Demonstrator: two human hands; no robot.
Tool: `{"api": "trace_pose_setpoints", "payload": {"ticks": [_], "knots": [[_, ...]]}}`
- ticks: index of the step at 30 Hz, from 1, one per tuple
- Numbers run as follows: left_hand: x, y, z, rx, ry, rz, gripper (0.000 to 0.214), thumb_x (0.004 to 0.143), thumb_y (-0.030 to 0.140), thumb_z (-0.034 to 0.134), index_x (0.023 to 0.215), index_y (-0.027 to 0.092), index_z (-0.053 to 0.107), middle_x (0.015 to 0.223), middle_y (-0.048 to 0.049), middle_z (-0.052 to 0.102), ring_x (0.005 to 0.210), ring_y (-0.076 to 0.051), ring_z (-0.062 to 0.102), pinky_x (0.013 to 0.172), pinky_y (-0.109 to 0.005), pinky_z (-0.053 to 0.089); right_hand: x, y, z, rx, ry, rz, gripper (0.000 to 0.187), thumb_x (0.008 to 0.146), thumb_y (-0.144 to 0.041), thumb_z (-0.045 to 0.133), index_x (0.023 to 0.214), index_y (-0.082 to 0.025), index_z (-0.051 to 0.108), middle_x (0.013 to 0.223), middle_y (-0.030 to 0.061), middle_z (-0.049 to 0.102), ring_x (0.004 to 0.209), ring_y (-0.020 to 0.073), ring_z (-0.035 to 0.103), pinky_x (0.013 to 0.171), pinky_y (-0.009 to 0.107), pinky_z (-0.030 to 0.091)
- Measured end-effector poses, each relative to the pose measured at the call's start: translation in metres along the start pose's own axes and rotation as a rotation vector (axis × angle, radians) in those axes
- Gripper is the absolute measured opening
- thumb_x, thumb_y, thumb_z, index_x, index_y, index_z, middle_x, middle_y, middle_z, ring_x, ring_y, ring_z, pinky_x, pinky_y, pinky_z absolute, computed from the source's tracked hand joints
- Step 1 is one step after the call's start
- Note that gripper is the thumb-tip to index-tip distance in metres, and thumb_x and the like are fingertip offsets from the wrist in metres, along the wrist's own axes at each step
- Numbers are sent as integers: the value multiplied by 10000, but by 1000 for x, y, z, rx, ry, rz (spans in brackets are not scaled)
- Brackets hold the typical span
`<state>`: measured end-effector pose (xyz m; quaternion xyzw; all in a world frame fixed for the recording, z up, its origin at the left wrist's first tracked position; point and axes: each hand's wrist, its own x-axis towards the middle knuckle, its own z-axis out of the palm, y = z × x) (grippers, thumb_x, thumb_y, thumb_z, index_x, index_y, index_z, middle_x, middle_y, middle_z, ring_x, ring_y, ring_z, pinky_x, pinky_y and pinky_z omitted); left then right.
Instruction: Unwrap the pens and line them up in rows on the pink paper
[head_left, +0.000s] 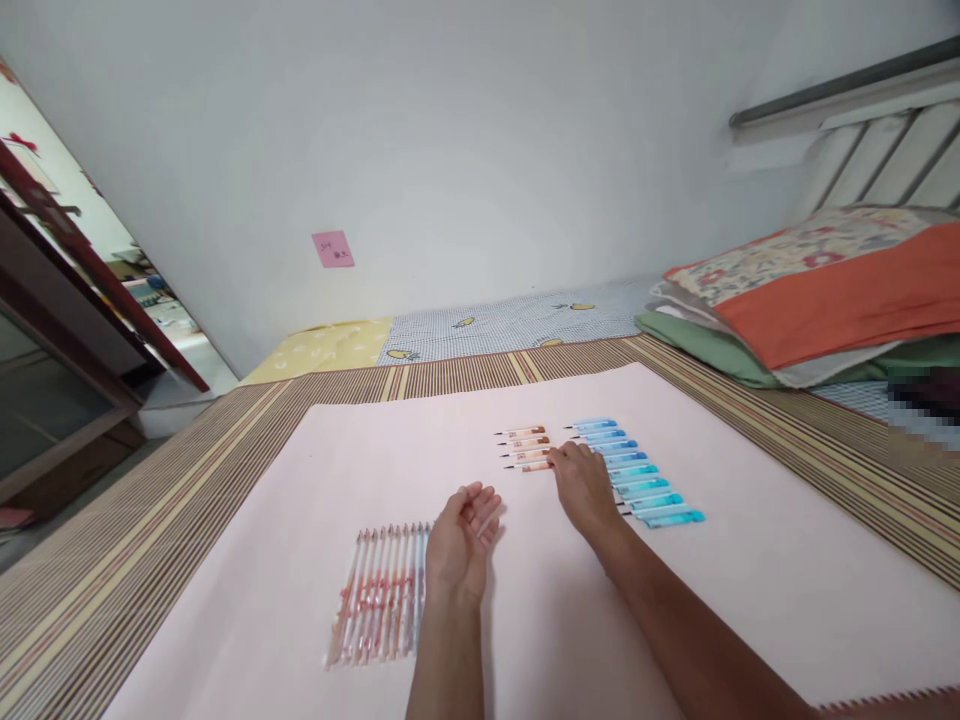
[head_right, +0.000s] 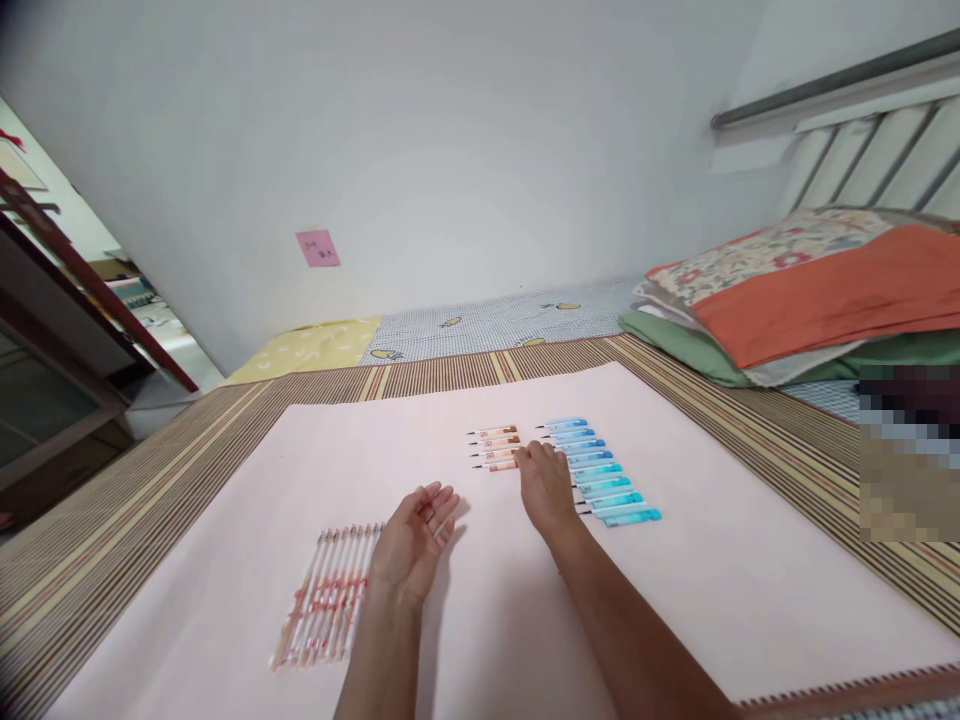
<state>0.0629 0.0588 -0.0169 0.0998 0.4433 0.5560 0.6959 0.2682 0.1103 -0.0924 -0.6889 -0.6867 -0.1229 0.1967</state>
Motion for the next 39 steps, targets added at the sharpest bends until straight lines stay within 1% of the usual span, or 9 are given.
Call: {"api": "trace_pose_setpoints", "payload": {"ticks": [11, 15, 18, 21, 23, 26, 29, 34, 39], "knots": [[1, 0, 0, 0, 2, -4, 196, 952, 211, 566, 831, 125, 694, 846, -100, 746, 758, -170, 739, 586, -227, 535, 1, 0, 4, -18, 9, 5, 218, 963, -99, 502, 967, -186, 701, 983, 98, 653, 958, 250, 521, 795, 365, 273], [0, 0, 0, -5, -9, -4, 162, 935, 204, 589, 835, 131, 694, 845, -99, 747, 759, -173, 740, 592, -229, 534, 0, -2, 2, 0, 32, 18, 220, 966, -92, 490, 1008, -184, 685, 1005, 99, 662, 964, 252, 529, 799, 363, 287], [1, 0, 0, -7, -6, -2, 158, 933, 200, 593, 833, 130, 694, 843, -100, 746, 756, -175, 740, 587, -230, 538, -6, -9, -3, 59, 64, -24, 203, 973, -100, 483, 1009, -182, 665, 1021, 95, 660, 953, 241, 534, 803, 354, 304], [1, -1, 1, -5, -7, -4, 173, 945, 205, 578, 840, 128, 692, 849, -104, 747, 764, -177, 743, 581, -229, 544, -16, -23, -8, 141, 47, -106, 168, 970, -120, 508, 1030, -183, 652, 1045, 90, 652, 956, 230, 543, 818, 342, 329], [1, -1, 1, -4, -7, -6, 170, 948, 202, 572, 846, 134, 690, 851, -102, 749, 770, -178, 746, 578, -224, 545, -25, -34, -10, 155, 30, -127, 159, 961, -137, 538, 1074, -184, 641, 1056, 91, 652, 977, 236, 548, 819, 343, 338], [1, -1, 1, -5, -6, -10, 179, 957, 200, 560, 851, 133, 688, 869, -106, 752, 777, -176, 749, 582, -222, 548, -35, -46, -12, 114, 2, -122, 111, 957, -156, 557, 1031, -189, 633, 1044, 95, 654, 967, 245, 553, 813, 357, 340], [1, -1, 1, 1, -14, -11, 185, 960, 210, 563, 857, 127, 693, 899, -112, 755, 785, -176, 748, 598, -230, 555, -40, -51, -12, 82, -31, -121, 69, 958, -167, 564, 964, -194, 627, 1023, 94, 655, 949, 248, 563, 817, 369, 349], [2, -1, 0, 11, 0, -11, 171, 948, 206, 578, 854, 133, 700, 891, -106, 751, 796, -179, 747, 616, -234, 551, -41, -48, -10, 88, 19, -66, 93, 947, -203, 605, 1035, -179, 621, 1122, 121, 659, 1066, 268, 577, 899, 389, 380], [3, -2, -1, 14, -3, -11, 178, 955, 212, 574, 862, 129, 701, 901, -110, 751, 809, -184, 747, 625, -236, 550, -41, -47, -8, 95, 30, -41, 136, 948, -232, 613, 1072, -180, 624, 1175, 133, 666, 1119, 280, 584, 931, 402, 401]]}}
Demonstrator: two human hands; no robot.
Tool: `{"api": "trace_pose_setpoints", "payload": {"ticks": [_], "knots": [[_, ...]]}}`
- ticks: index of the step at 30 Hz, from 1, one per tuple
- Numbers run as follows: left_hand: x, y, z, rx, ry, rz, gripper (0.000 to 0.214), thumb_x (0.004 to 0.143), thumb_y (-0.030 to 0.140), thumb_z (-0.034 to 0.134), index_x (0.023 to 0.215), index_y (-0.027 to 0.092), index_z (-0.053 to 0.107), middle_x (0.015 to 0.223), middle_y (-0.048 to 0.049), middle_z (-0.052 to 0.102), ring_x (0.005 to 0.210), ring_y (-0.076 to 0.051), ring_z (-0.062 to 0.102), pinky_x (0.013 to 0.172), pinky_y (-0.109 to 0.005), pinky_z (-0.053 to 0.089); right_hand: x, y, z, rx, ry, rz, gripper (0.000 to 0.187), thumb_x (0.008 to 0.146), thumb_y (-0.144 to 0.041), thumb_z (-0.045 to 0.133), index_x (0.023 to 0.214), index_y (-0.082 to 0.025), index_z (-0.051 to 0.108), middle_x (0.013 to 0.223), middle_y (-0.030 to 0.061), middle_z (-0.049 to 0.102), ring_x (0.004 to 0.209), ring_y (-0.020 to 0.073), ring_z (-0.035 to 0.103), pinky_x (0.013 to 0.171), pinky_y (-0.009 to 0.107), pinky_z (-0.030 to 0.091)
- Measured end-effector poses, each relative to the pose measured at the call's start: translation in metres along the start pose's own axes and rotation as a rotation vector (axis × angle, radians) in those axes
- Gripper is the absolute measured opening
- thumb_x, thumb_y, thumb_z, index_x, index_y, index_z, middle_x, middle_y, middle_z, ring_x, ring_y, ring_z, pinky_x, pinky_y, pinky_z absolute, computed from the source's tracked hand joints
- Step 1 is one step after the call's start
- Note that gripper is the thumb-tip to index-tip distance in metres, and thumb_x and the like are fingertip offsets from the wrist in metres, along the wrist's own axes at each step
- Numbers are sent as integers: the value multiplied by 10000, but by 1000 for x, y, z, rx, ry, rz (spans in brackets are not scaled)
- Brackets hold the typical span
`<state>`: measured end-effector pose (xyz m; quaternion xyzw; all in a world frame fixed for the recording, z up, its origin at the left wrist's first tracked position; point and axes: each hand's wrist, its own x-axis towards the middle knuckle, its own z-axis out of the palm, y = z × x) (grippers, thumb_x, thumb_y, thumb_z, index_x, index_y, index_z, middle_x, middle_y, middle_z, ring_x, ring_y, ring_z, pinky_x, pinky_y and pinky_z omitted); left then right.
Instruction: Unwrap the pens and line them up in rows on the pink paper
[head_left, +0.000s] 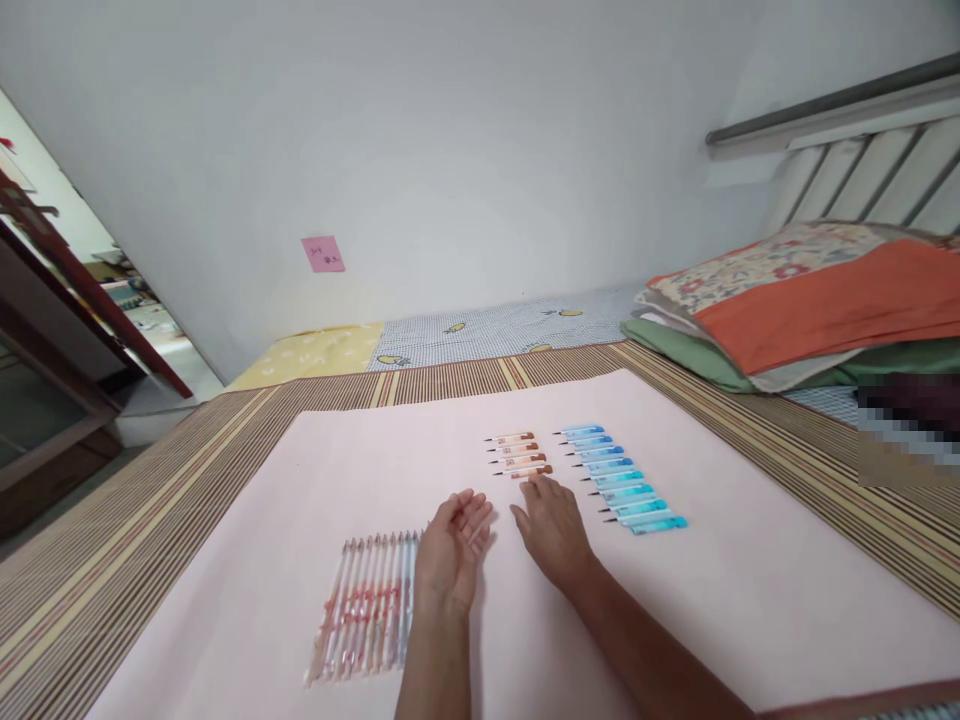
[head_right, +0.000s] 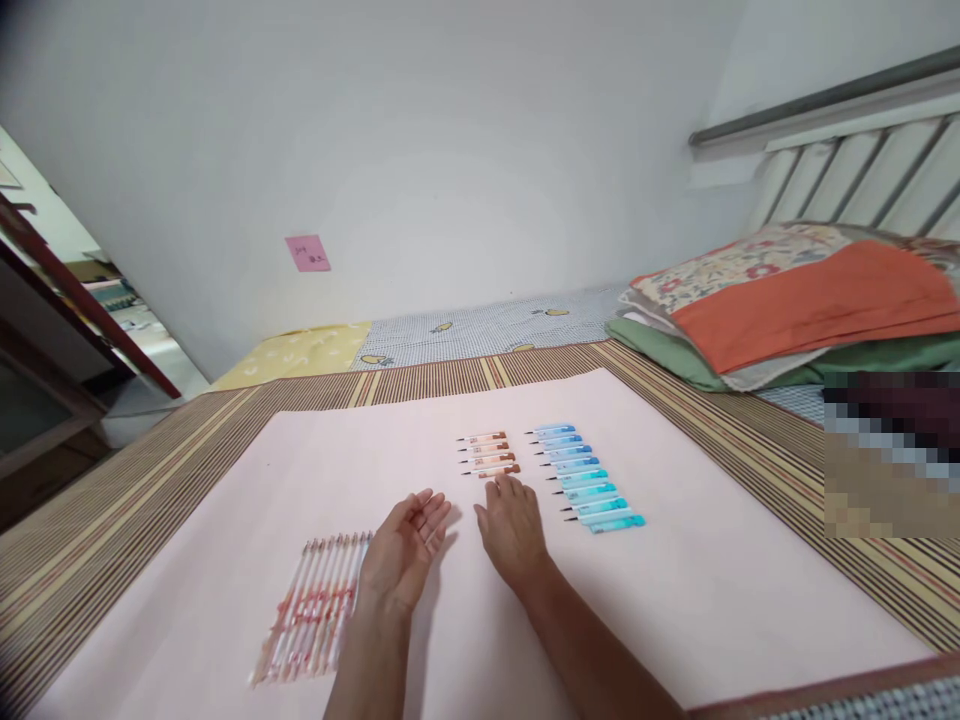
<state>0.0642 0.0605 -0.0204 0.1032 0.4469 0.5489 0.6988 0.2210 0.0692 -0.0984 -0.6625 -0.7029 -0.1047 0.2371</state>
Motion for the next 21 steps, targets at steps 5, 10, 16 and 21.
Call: {"api": "trace_pose_setpoints", "payload": {"ticks": [5, 10, 16, 21], "knots": [[-1, -1, 0, -6, -9, -1, 201, 969, 211, 559, 852, 123, 696, 887, -104, 746, 783, -179, 747, 609, -231, 550, 0, -1, 0, 30, 21, -30, 205, 943, -208, 616, 1146, -180, 619, 1240, 139, 657, 1168, 281, 579, 954, 400, 409], [-2, 0, 1, -10, -11, -3, 185, 963, 205, 566, 858, 122, 693, 896, -105, 742, 777, -178, 750, 600, -231, 551, -1, -4, 3, 40, 16, -13, 196, 943, -228, 620, 1130, -169, 627, 1227, 144, 661, 1164, 287, 576, 955, 400, 405], [-2, 0, 2, -7, -6, -11, 193, 971, 209, 557, 854, 127, 687, 869, -96, 747, 760, -173, 751, 584, -227, 549, 16, 26, -10, 41, 30, 59, 336, 914, -27, 461, 1154, -157, 657, 1132, 125, 687, 1037, 247, 596, 884, 357, 395], [0, -2, 1, 0, -12, -18, 168, 963, 214, 576, 878, 125, 691, 869, -89, 756, 765, -174, 754, 590, -234, 559, 46, 70, -26, 58, 34, 147, 490, 881, 20, 420, 1265, -161, 665, 1217, 123, 665, 1108, 242, 564, 912, 330, 379]]}}
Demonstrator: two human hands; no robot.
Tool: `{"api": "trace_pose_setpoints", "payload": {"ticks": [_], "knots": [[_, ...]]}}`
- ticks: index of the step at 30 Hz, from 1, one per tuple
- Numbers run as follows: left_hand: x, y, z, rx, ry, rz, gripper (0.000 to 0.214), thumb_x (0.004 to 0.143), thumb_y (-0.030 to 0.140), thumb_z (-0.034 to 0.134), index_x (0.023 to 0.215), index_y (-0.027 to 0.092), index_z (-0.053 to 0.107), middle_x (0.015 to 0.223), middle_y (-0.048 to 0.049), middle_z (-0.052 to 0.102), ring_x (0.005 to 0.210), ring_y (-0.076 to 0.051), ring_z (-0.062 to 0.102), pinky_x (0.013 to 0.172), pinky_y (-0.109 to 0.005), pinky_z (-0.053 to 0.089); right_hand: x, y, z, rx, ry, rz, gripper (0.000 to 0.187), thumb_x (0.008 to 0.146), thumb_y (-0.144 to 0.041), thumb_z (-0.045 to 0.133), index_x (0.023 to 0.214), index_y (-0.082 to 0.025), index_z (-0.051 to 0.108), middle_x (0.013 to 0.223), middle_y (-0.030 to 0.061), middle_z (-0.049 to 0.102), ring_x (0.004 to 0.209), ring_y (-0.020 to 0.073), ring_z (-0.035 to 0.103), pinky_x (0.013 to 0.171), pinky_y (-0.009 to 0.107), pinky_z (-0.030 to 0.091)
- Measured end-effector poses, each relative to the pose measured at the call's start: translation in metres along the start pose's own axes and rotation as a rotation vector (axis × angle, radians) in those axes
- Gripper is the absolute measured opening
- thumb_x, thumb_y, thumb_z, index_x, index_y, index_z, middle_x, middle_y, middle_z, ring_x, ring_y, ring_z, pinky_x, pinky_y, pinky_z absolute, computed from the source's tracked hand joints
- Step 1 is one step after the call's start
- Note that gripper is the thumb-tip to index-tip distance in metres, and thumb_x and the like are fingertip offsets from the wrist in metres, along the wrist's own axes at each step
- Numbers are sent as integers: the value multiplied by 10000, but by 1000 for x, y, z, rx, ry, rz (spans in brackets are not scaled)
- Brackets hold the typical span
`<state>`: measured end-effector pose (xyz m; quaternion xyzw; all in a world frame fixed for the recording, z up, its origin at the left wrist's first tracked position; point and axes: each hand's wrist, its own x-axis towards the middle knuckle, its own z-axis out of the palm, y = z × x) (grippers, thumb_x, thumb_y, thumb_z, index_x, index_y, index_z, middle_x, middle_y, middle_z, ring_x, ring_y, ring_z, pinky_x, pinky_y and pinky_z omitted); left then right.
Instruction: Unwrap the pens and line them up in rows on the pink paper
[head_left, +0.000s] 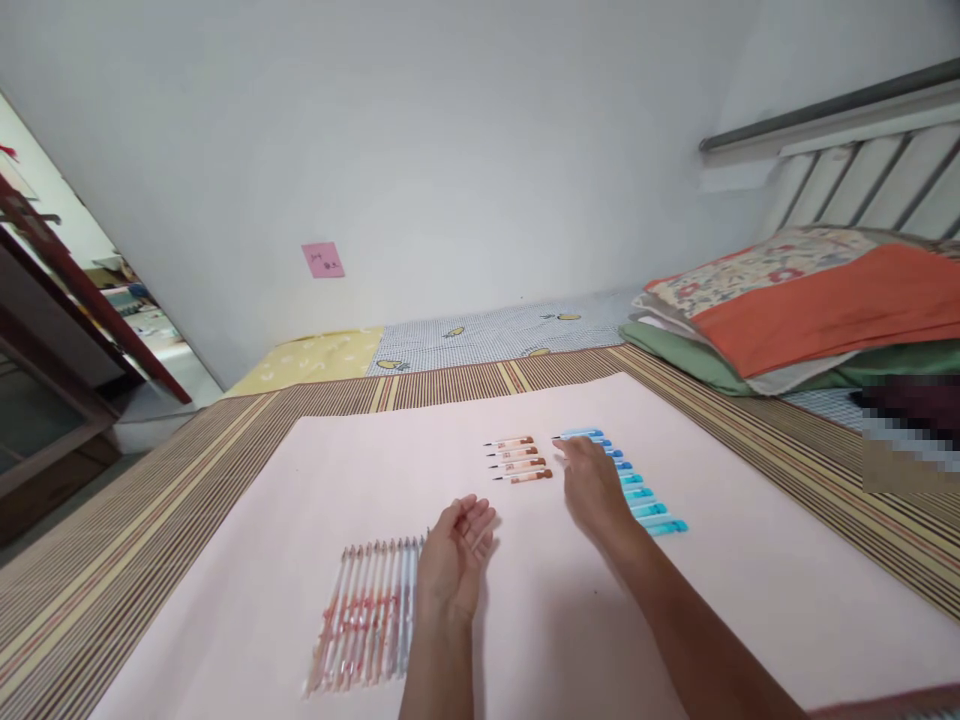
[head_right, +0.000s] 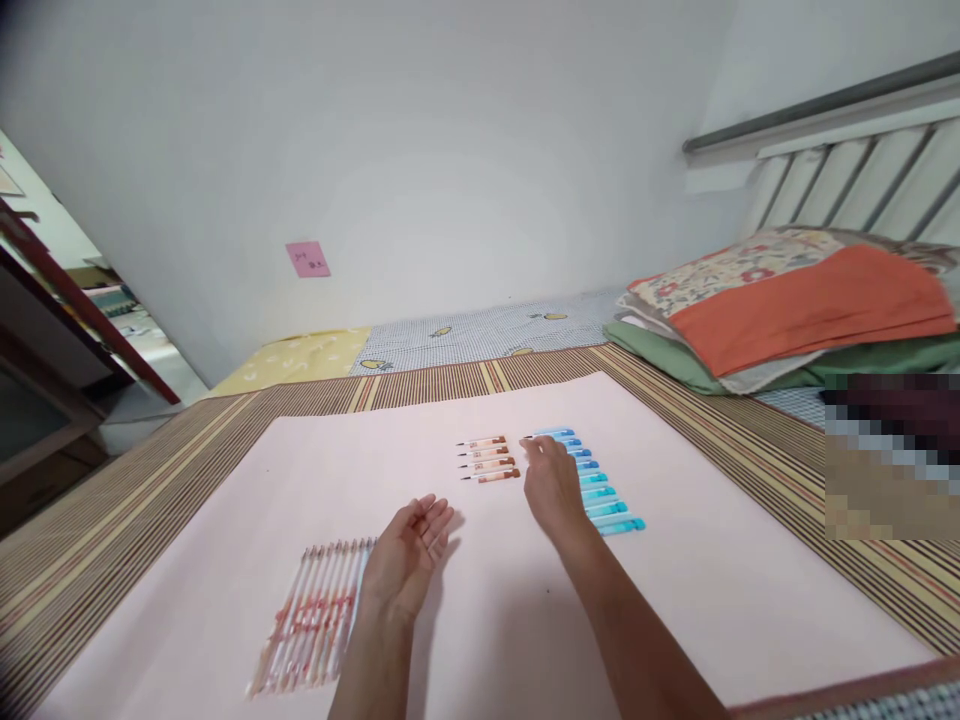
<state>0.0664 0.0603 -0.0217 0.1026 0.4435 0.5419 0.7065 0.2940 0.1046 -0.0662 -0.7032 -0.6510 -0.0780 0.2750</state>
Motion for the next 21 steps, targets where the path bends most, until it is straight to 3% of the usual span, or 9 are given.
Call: {"api": "trace_pose_setpoints", "payload": {"ticks": [8, 21], "knots": [[2, 0, -2, -9, 1, 2, 177, 968, 217, 566, 881, 124, 688, 859, -85, 757, 751, -167, 754, 585, -230, 563, 34, -2, 6, -121, -304, -116, 334, 884, -100, 556, 1149, -222, 720, 1320, 114, 614, 1121, 253, 538, 880, 334, 362], [0, 0, 0, -14, 0, 3, 200, 975, 219, 549, 871, 118, 686, 841, -91, 752, 746, -170, 752, 576, -227, 554, 34, -7, 13, -177, -311, -144, 420, 948, -80, 433, 1272, -208, 668, 1359, 142, 588, 1180, 268, 516, 926, 361, 330]]}}
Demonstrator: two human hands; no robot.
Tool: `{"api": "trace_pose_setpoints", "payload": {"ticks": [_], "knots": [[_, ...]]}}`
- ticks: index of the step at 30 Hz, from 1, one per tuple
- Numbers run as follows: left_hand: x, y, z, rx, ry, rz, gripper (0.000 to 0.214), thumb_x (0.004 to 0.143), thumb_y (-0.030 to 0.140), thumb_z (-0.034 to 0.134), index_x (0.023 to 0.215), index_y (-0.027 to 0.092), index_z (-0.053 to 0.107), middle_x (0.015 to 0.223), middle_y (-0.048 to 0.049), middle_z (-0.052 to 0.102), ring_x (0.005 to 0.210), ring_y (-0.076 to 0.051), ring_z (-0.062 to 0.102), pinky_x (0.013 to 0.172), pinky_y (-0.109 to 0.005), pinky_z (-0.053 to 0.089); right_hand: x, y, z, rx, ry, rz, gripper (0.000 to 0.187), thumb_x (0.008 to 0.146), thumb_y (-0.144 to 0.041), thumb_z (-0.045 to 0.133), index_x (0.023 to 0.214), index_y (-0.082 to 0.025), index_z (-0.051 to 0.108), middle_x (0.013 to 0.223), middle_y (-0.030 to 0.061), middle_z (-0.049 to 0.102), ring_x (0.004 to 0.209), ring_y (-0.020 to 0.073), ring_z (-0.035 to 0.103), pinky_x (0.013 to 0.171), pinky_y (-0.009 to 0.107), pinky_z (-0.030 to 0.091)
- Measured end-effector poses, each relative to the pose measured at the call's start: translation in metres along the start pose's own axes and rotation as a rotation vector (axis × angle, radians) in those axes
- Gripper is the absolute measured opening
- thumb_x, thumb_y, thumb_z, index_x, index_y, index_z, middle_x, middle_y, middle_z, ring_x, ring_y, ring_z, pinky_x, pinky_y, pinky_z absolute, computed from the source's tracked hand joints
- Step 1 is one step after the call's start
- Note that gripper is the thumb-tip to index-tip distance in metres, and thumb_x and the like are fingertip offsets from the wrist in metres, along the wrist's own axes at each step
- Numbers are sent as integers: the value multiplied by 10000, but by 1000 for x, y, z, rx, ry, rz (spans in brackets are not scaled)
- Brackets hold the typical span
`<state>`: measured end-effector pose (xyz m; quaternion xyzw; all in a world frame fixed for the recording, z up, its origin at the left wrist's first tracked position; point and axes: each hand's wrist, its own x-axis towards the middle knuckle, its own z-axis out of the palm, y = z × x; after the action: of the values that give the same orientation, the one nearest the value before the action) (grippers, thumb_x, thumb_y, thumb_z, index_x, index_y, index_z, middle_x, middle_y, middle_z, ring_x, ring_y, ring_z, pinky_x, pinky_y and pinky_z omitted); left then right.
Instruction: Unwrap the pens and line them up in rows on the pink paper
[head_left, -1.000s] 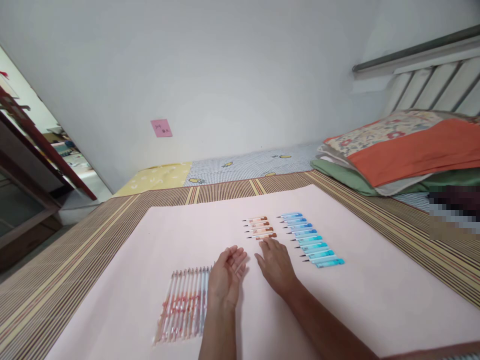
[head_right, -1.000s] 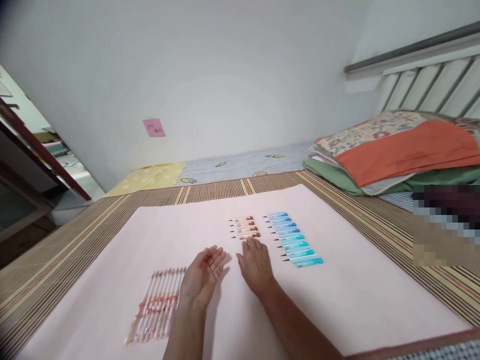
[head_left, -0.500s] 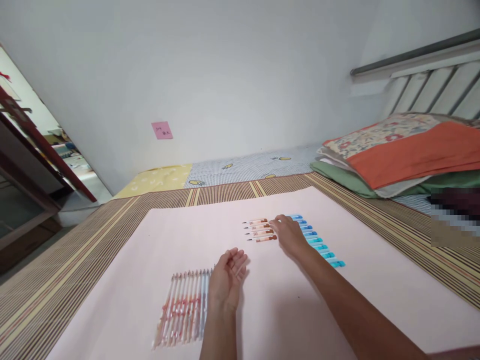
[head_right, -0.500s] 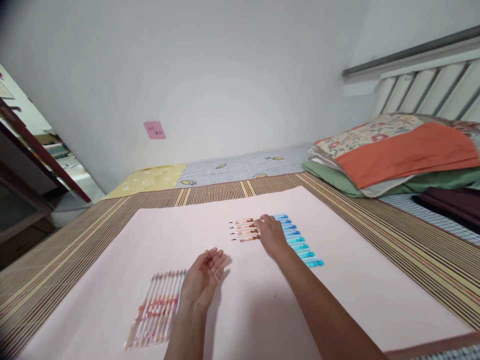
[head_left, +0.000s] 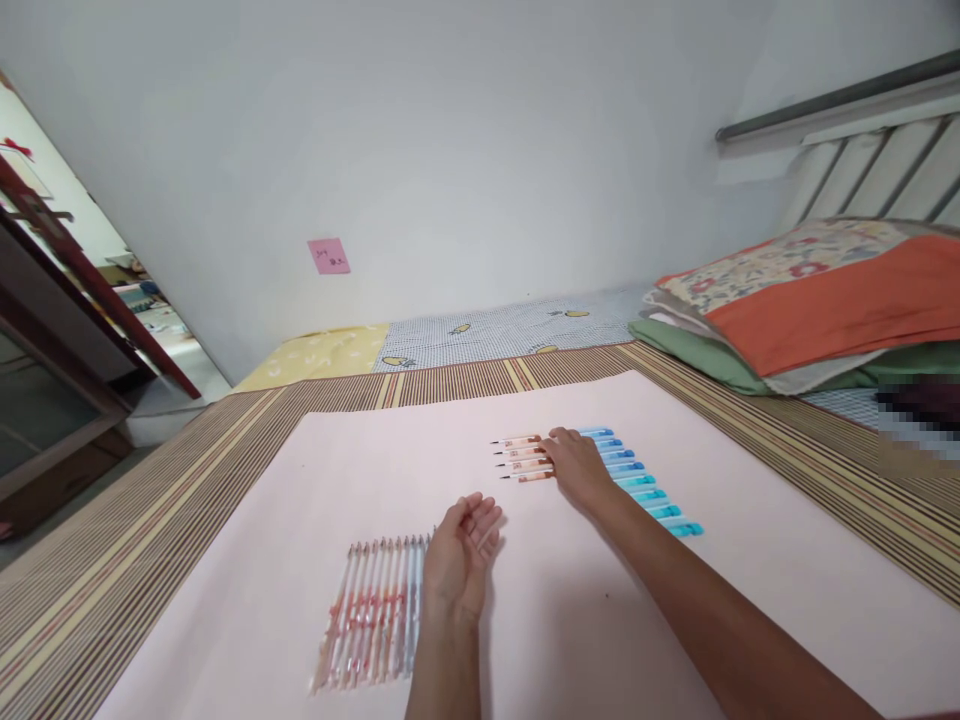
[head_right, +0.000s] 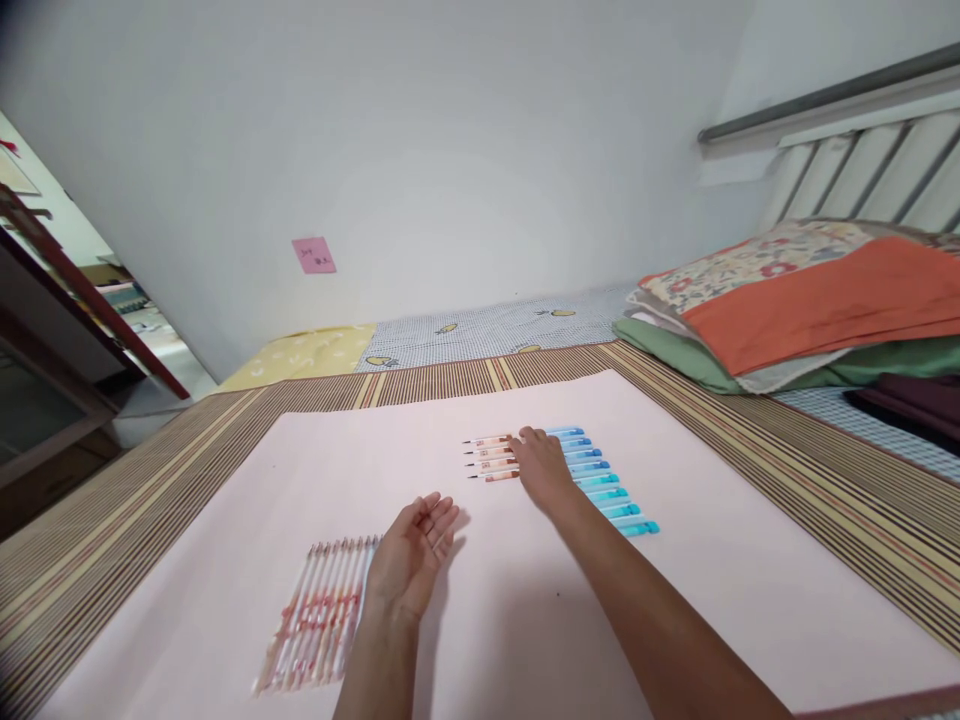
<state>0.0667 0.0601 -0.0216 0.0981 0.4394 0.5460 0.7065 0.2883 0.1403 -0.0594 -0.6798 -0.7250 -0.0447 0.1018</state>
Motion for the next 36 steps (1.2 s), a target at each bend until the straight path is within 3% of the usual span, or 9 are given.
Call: {"api": "trace_pose_setpoints", "payload": {"ticks": [17, 19, 22, 26, 33, 36], "knots": [[0, -1, -1, 33, 0, 19, 188, 930, 248, 572, 847, 136, 698, 880, -101, 750, 786, -177, 737, 624, -242, 528, 0, 0, -5, 52, -52, -6, 354, 989, -151, 443, 1210, -240, 706, 1213, 107, 653, 1060, 230, 564, 870, 325, 326], [3, -2, -2, 128, 21, 109, 185, 909, 273, 581, 868, 143, 706, 916, -106, 753, 817, -188, 726, 650, -261, 512, 1, 1, -6, 61, -65, -4, 358, 980, -137, 454, 1213, -238, 706, 1201, 103, 660, 1036, 224, 572, 855, 317, 329], [9, -4, -3, 427, 53, 387, 176, 874, 310, 603, 885, 176, 716, 962, -103, 755, 896, -228, 698, 717, -307, 494, 1, 1, -6, 65, -76, -14, 348, 971, -129, 473, 1206, -234, 708, 1177, 104, 668, 1025, 219, 579, 844, 310, 329], [17, -18, 1, 838, -6, 708, 149, 868, 268, 602, 938, 234, 729, 989, -90, 738, 963, -275, 653, 881, -395, 484, 2, 5, -7, 76, -76, -63, 315, 953, -121, 504, 1159, -233, 715, 1149, 95, 670, 1039, 211, 580, 836, 302, 328], [27, -69, 31, 1192, -297, 902, 348, 859, 142, 570, 1173, 225, 697, 1260, -168, 671, 1226, -343, 560, 1106, -497, 402, 5, 16, -4, 81, -59, -213, 216, 960, -154, 522, 1074, -195, 701, 1160, 103, 652, 1037, 209, 574, 829, 305, 335], [42, -77, 53, 1392, -320, 947, 450, 847, 93, 529, 1275, 178, 637, 1367, -186, 618, 1320, -345, 513, 1159, -507, 358, 7, 17, -4, 90, -54, -230, 189, 972, -188, 536, 1060, -202, 702, 1161, 98, 651, 1045, 214, 571, 841, 312, 334]]}}
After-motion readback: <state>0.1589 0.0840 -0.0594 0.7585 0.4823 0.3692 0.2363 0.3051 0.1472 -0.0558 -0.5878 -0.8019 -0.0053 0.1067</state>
